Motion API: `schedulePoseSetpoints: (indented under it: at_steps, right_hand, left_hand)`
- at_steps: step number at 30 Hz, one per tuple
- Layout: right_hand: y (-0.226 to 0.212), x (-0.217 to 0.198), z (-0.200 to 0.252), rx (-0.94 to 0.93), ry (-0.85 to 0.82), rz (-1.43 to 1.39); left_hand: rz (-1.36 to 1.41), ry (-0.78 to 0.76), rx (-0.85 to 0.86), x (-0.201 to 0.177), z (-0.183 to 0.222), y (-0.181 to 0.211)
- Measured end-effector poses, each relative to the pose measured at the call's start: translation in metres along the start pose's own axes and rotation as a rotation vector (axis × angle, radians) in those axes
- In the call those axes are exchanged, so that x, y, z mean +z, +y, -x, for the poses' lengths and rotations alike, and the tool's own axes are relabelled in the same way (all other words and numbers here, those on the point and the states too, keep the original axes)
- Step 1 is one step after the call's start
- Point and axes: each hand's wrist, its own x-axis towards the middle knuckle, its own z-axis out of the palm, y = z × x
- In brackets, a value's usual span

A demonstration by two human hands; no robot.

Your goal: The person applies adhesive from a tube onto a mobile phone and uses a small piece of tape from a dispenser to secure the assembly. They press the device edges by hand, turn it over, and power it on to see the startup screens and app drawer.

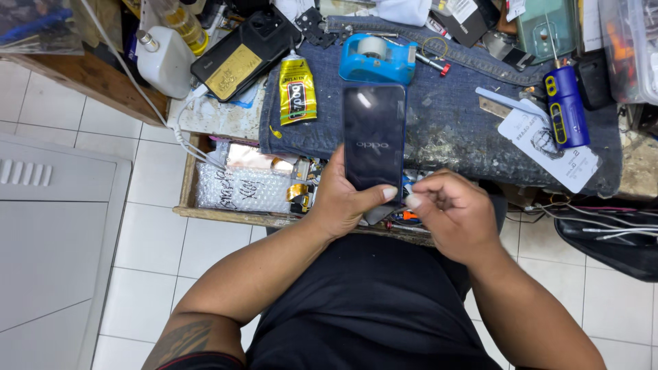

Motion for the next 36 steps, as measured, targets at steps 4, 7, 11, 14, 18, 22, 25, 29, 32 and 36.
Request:
schedulePoseSetpoints:
  at_steps: [4,7,11,14,18,22,25,29,32,36]
  right_hand:
    - [0.005,0.016,0.000,0.016,-0.009,-0.067]
    - [0.019,0.025,-0.006,0.086,-0.070,-0.298]
    - [0.026,0.031,-0.005,0.193,-0.126,-0.335]
    - [0.025,0.034,-0.010,0.177,-0.144,-0.481]
    - [0.010,0.032,-0.012,-0.107,-0.021,-0.074]
    - [-0.002,0.026,-0.016,-0.507,0.205,0.461]
    - [-0.007,0.022,-0.015,-0.654,0.229,0.600]
    - [-0.014,0.026,-0.013,-0.626,0.231,0.549]
    - [-0.008,0.034,-0.009,-0.526,0.131,0.241]
    - [0.006,0.040,-0.005,-0.218,0.021,-0.222]
  left_hand:
    - [-0.130,0.047,0.104,0.006,0.000,-0.005]
    - [-0.182,0.057,0.143,0.001,-0.003,-0.009]
    - [-0.228,0.027,0.200,-0.010,-0.003,-0.019]
    - [-0.062,0.021,0.159,-0.017,-0.006,-0.030]
    - [-0.114,-0.061,0.148,-0.027,-0.011,-0.026]
    - [-0.259,-0.189,0.190,-0.022,-0.002,0.000]
    - [-0.126,-0.292,0.193,-0.013,0.007,0.019]
    - [0.122,-0.342,0.200,-0.002,0.002,0.025]
    - [0.297,-0.360,0.100,-0.009,-0.008,0.020]
    - [0.356,-0.357,0.029,-0.018,-0.010,0.017]
